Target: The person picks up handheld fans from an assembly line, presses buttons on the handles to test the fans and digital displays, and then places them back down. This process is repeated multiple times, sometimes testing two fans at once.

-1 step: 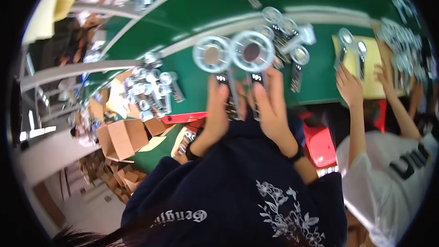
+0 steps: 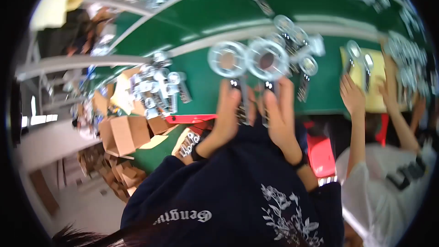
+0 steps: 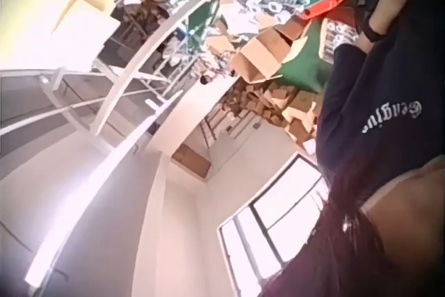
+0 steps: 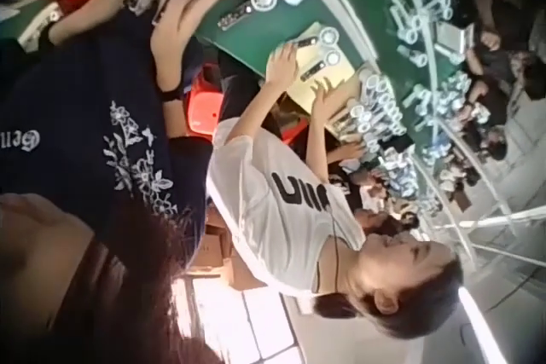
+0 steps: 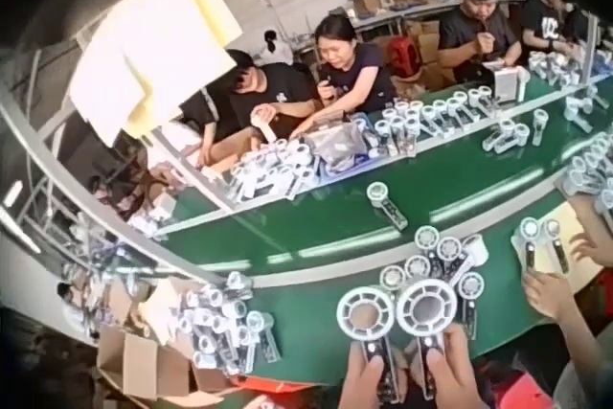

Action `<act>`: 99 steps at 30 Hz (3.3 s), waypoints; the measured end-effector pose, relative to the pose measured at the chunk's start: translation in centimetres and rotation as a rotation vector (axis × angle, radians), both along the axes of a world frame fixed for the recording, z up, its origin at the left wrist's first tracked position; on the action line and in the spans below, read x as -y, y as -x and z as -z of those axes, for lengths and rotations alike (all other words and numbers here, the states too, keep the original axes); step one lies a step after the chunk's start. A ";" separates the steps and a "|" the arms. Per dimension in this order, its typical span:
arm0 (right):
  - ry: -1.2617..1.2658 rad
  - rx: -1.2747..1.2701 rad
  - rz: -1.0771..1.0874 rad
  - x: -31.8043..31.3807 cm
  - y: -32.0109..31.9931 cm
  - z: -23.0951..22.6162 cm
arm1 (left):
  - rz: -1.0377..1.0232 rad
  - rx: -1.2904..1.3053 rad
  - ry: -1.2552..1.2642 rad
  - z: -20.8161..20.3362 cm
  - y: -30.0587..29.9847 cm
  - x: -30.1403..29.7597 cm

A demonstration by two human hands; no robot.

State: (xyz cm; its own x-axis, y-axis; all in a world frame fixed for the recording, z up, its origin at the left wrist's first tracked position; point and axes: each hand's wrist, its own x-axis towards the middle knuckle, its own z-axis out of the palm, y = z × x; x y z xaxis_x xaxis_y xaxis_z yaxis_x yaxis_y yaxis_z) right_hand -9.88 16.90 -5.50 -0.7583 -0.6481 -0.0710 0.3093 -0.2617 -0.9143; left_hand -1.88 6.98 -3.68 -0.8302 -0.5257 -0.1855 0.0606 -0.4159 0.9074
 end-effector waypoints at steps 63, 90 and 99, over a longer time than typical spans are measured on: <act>0.073 0.095 -0.141 2.1 1.7 0.8 | 0.018 0.065 0.017 0.1 -0.2 2.0; -0.054 -0.084 0.121 -2.0 5.1 4.3 | 0.471 0.166 0.147 2.9 6.6 1.7; -0.506 0.086 0.250 -5.4 4.0 9.0 | 0.695 0.361 0.594 10.5 7.9 -1.8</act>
